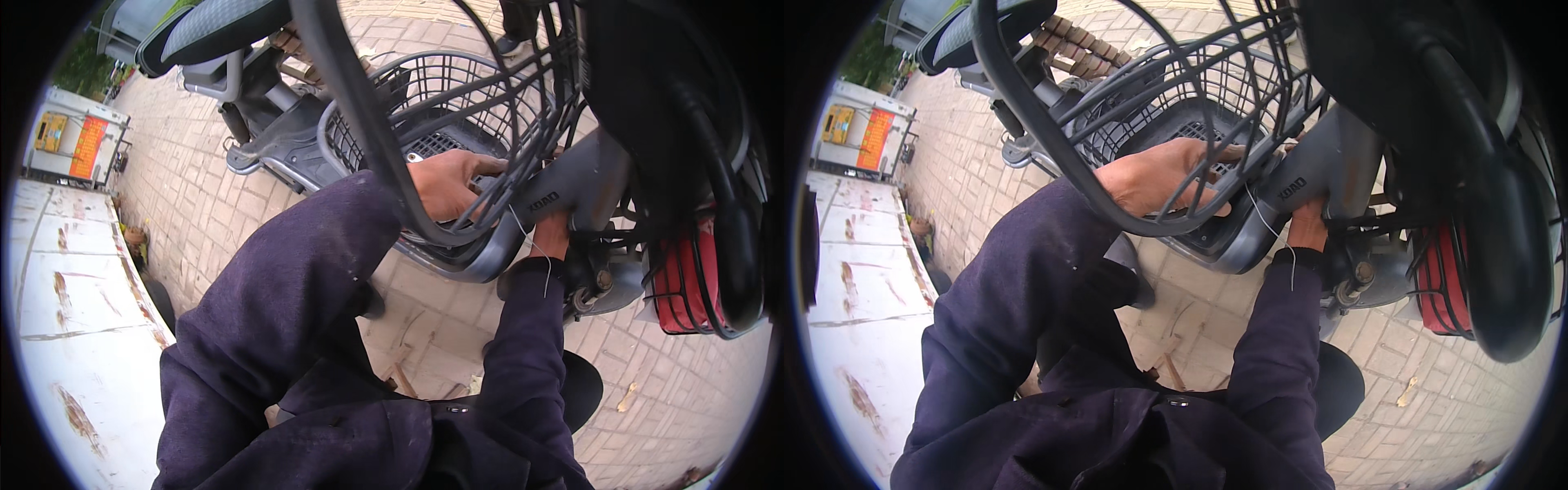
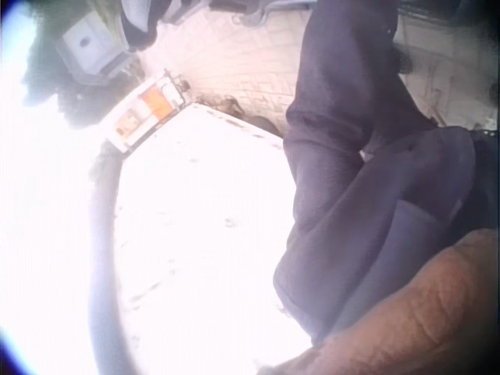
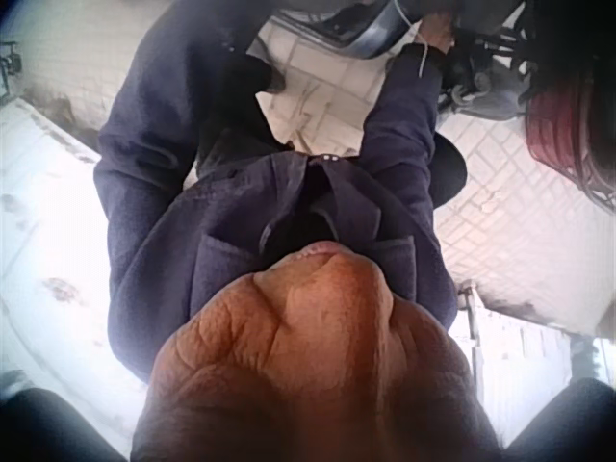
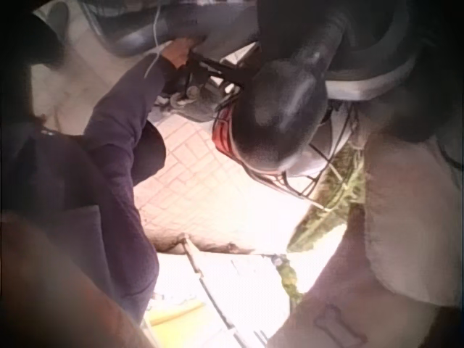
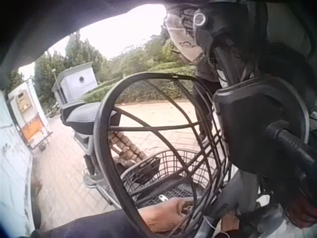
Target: The person uses pliers to cut a metal wire and then threads it through the front basket of a scooter to secure it. They repeatedly adjust the wire and the basket, eventually fastening the basket to the scooter's frame.
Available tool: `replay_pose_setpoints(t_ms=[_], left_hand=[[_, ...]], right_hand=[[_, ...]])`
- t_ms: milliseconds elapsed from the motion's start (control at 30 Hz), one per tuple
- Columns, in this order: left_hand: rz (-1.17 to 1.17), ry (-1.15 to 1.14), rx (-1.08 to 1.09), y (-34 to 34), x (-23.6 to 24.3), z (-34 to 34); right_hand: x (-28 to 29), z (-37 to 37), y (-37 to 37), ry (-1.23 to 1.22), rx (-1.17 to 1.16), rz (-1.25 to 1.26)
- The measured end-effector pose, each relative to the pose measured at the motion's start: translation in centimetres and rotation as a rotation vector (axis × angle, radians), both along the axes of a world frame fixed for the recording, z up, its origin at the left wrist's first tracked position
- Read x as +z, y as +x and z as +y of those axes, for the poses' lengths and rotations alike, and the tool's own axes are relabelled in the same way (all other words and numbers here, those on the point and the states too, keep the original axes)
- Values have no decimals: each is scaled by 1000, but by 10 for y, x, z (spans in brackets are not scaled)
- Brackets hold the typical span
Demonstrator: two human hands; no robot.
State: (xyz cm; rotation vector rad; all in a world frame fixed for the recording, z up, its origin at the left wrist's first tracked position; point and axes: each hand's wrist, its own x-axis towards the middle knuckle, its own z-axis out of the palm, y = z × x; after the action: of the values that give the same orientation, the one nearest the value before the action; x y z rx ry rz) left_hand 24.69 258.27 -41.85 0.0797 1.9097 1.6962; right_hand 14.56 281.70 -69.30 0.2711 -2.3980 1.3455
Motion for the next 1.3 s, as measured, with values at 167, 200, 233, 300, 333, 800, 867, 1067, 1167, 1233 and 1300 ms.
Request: replay_pose_setpoints(t_ms=[167, 200, 233, 300, 333, 800, 867, 1067, 1167, 1233, 1300], left_hand=[[94, -32, 97, 4, -2, 14], [84, -11, 105, 5, -4, 17], [73, 10, 109, 5, -7, 21], [104, 19, 114, 7, -10, 27], [116, 9, 136, 8, -10, 29], [188, -3, -31, 2, -15, 31], [184, -9, -88, -1, -13, 29], [158, -170, -160, -6, -3, 32], [105, -135, -168, -5, 2, 31], [100, -122, -168, -5, 1, 31], [212, -91, -179, -6, -4, 33]], right_hand=[[2, 3, 3, 12, 12, -17], [2, 3, 2, 8, 13, -19], [3, 3, 2, 8, 14, -20], [4, 5, 4, 7, 11, -26], [4, 5, 6, -1, 11, -30], [-2, -11, -1, -471, 58, -140], [-5, -13, -7, -713, 111, -194], [-18, -10, -10, -1337, 279, -307], [-21, -10, -13, -1469, 330, -313], [-23, -11, -15, -1511, 357, -327], [-24, -12, -16, -1542, 371, -342]])
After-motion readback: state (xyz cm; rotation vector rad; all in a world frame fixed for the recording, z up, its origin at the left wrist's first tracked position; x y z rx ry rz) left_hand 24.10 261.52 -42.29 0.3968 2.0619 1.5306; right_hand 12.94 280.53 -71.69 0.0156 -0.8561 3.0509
